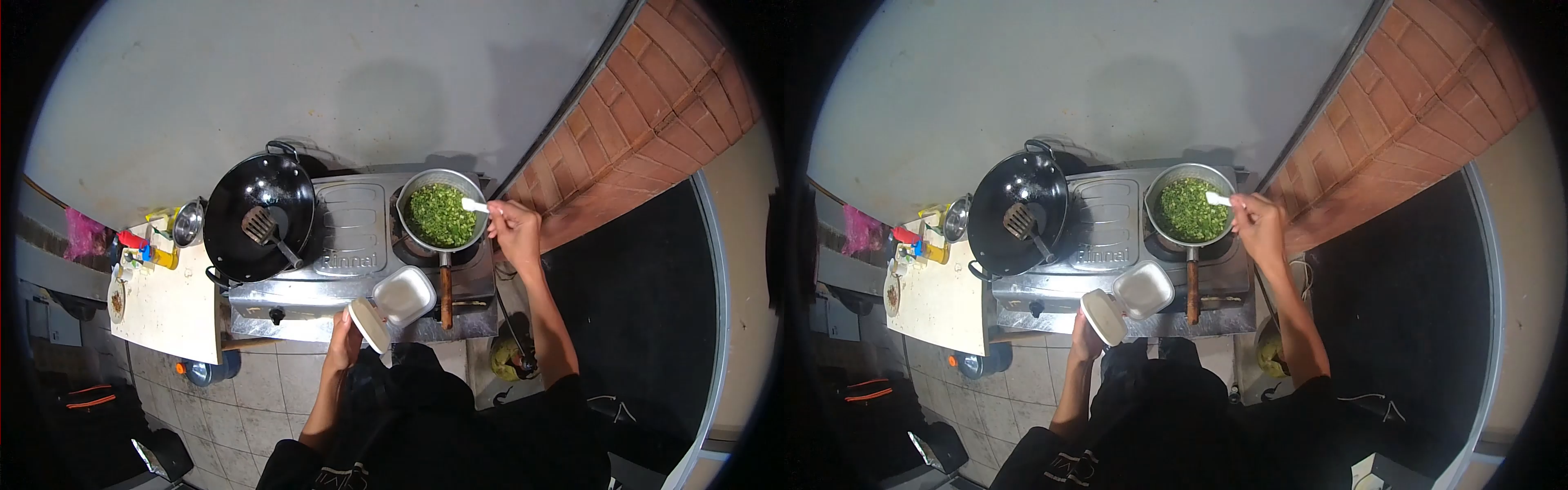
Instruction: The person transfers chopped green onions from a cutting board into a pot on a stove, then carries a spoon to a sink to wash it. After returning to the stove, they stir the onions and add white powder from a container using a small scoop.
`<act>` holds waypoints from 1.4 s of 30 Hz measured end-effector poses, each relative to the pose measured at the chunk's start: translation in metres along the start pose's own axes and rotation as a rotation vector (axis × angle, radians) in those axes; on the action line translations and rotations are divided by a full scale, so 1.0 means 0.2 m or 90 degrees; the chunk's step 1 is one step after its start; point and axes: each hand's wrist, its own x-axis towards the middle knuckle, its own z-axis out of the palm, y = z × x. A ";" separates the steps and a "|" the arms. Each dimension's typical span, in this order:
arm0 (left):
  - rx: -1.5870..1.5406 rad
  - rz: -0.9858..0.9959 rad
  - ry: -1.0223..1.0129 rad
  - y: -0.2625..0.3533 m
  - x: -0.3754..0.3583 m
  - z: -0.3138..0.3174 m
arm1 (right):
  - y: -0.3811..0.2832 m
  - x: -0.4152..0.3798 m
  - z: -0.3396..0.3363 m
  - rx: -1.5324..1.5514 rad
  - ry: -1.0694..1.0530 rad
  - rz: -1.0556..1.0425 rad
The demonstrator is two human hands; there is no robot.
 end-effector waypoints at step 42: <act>-0.007 0.091 0.027 0.10 0.03 0.13 | -0.55 -0.50 0.32 -0.071 -0.069 -0.001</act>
